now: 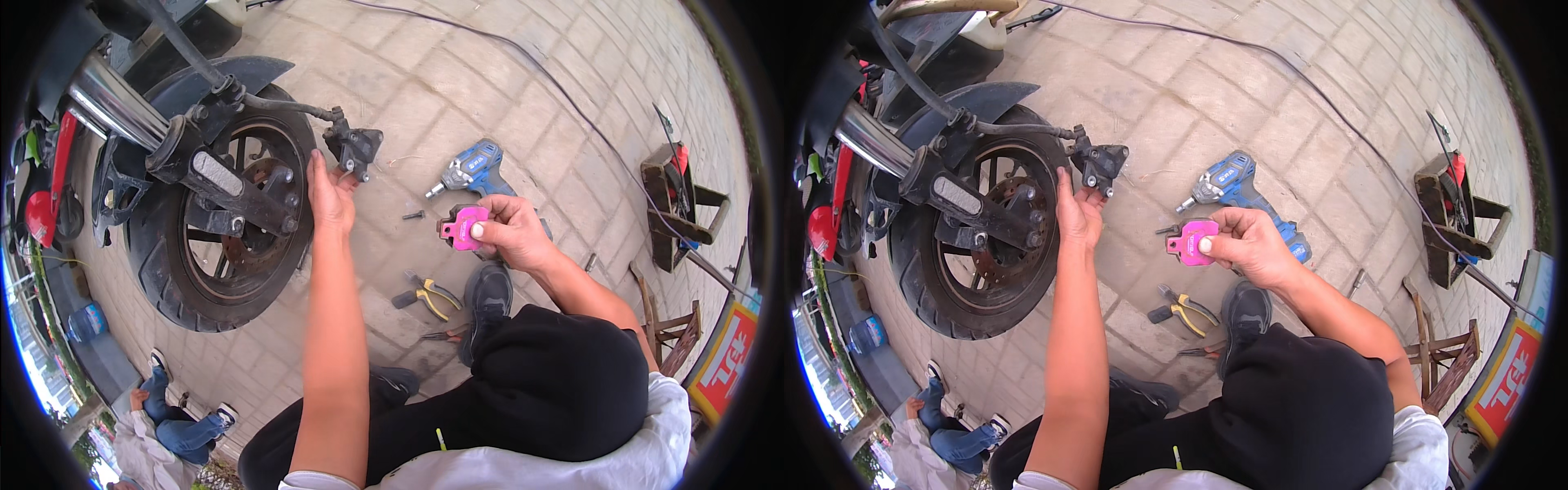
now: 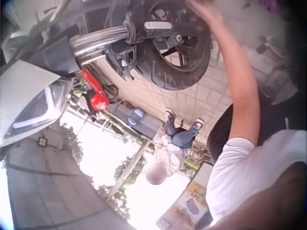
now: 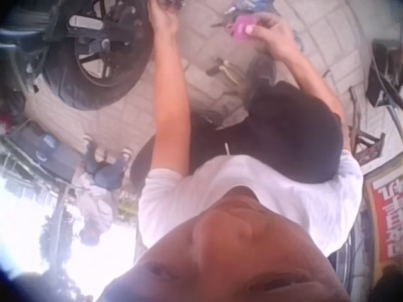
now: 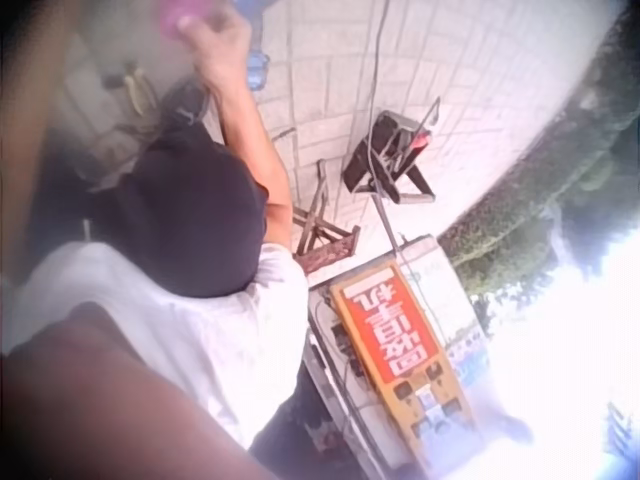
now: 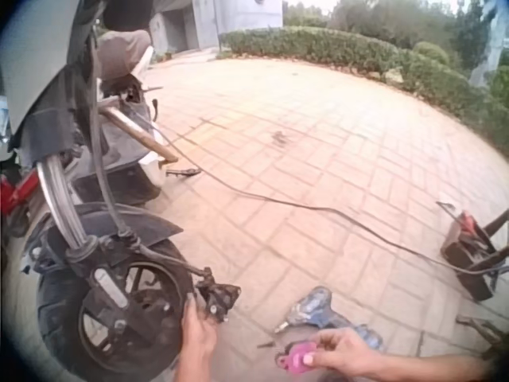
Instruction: The person removes old brake pads from a motorcycle brake caliper and installs new pink brake pads. They use pliers to compress the caliper piston and secure the new pads in place.
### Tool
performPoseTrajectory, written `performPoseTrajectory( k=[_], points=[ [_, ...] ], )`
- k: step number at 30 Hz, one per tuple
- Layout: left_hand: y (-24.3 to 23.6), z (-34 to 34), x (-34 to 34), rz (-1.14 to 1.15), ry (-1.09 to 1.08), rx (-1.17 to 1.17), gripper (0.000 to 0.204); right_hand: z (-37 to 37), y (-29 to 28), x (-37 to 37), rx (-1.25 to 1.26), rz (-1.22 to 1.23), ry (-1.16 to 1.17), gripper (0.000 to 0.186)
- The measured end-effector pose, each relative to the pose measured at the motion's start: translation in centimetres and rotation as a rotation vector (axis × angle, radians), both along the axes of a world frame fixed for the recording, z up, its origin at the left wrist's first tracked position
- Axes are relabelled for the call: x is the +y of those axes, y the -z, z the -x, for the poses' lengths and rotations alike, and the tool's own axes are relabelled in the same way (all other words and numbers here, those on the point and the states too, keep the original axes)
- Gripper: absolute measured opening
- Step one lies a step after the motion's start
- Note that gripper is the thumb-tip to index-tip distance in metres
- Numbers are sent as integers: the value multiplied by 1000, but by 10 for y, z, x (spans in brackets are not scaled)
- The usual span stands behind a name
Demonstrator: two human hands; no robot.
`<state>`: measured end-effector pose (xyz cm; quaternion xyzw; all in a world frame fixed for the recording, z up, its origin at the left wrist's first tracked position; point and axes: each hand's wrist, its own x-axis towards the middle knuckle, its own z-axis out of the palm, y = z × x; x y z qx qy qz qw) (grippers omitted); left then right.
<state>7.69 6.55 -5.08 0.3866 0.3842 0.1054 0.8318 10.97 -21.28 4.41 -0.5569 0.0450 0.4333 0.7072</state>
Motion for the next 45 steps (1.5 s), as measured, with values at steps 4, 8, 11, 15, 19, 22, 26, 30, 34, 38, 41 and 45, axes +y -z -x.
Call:
performPoseTrajectory(
  k=[4, 8, 11, 15, 19, 22, 26, 30, 34, 38, 41, 45],
  points=[
    [8, 16, -6, 12, 327, -141, 59, -2, 0, -7, 21, -125, -66, 26],
    [-10, 15, -1, -65, 661, -189, 70, 0, -7, -12, 105, -246, -80, 22],
    [-20, 17, -12, 28, 697, -347, 79, 2, -15, -10, 168, -356, -78, 20],
    [-36, 27, -48, 273, 467, -502, 100, 6, -13, -8, 265, -488, -54, 21],
    [-54, 43, -66, 509, 408, -704, 107, 11, -14, -4, 339, -512, -42, 28],
    [-60, 60, -70, 692, 370, -778, 108, 12, -17, -1, 331, -512, -54, 33],
    [-55, 72, -57, 719, 418, -850, 105, 18, -12, 2, 343, -531, -78, 34],
    [-71, 73, -57, 451, 315, -635, 88, 24, -10, 9, 293, -513, -85, 33],
    [-97, 68, -67, 169, 163, -309, 75, 25, -15, 13, 226, -474, -77, 31],
    [-104, 63, -80, 8, 34, -183, 62, 27, -25, 17, 194, -399, -19, 29],
    [-107, 57, -89, -40, 7, -155, 45, 27, -33, 13, 61, -318, -15, 28],
    [-112, 54, -94, 14, -10, -153, 47, 30, -64, 18, -169, -41, 13, 27]
  ],
)
